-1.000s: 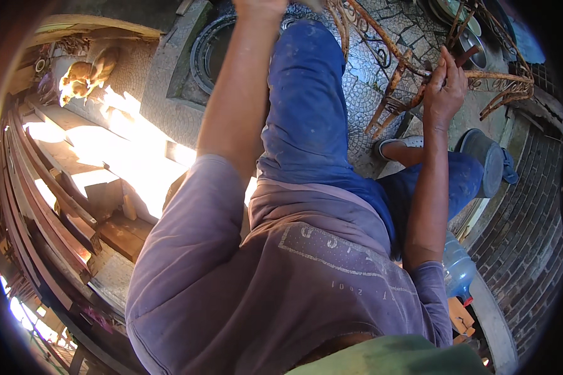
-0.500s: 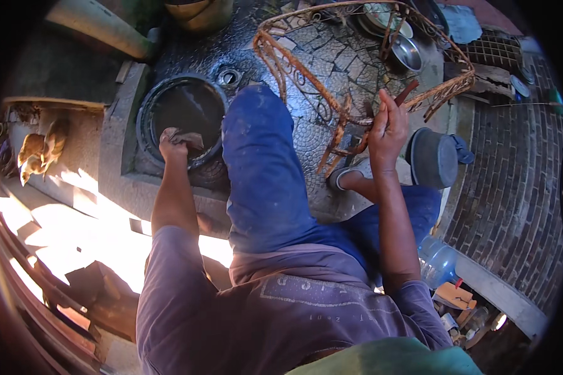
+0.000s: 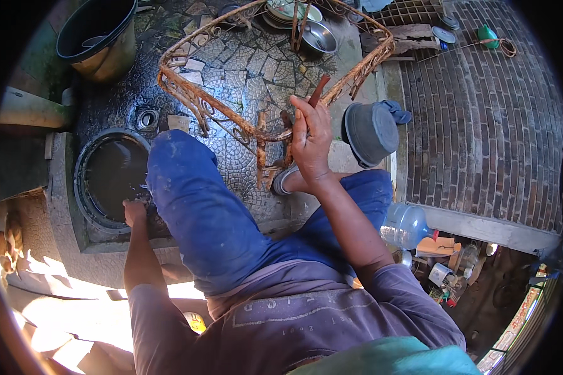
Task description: The person repairs a wicker basket by hand, threading thin vines or rattan pieces through the existing woven structure and tightening them.
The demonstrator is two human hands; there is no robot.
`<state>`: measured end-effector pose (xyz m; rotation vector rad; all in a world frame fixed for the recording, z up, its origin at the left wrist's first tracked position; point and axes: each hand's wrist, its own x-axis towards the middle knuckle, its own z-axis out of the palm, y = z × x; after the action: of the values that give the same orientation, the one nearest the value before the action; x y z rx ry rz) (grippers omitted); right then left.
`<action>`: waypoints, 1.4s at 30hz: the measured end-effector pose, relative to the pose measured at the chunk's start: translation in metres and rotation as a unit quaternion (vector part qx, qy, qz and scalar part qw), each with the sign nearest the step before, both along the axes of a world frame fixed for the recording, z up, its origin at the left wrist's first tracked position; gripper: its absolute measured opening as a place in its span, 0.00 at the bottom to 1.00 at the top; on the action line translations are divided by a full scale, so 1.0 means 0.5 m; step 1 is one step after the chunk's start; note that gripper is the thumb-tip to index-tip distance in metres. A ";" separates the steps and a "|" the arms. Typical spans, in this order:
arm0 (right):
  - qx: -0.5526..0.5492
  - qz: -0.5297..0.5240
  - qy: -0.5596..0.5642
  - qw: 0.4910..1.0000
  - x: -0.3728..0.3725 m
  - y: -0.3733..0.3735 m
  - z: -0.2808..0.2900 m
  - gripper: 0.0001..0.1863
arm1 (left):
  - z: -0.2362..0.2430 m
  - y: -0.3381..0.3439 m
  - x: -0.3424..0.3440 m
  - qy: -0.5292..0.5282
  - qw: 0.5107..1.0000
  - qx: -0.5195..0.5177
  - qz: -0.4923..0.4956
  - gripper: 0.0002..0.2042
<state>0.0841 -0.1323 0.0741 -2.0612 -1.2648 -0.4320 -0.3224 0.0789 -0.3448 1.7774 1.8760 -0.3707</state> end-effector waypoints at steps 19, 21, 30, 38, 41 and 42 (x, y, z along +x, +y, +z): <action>0.003 -0.011 0.014 1.000 0.001 -0.013 -0.005 0.17 | 0.056 0.013 0.030 0.005 0.984 -0.111 -0.136 0.23; -0.002 -0.016 0.012 1.000 -0.001 -0.024 -0.004 0.16 | 0.085 0.009 0.060 0.015 0.980 -0.130 -0.147 0.22; -0.012 -0.011 -0.009 1.000 0.016 -0.030 -0.027 0.17 | 0.106 0.012 0.046 -0.098 0.957 -0.109 -0.252 0.20; -0.004 -0.008 0.027 1.000 0.002 -0.001 -0.021 0.13 | -0.013 0.031 -0.004 -0.010 0.953 -0.175 -0.246 0.24; -0.010 -0.012 0.023 1.000 0.004 0.007 -0.022 0.13 | -0.012 0.018 0.009 0.007 0.981 -0.117 -0.154 0.22; -0.011 -0.020 0.023 0.999 0.003 0.005 -0.021 0.13 | 0.001 0.013 0.021 -0.044 0.995 -0.073 -0.060 0.21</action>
<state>0.0858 -0.1297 0.0634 -2.1060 -1.2082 -0.3872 -0.3117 0.0855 -0.3442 1.7811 1.6436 -0.4544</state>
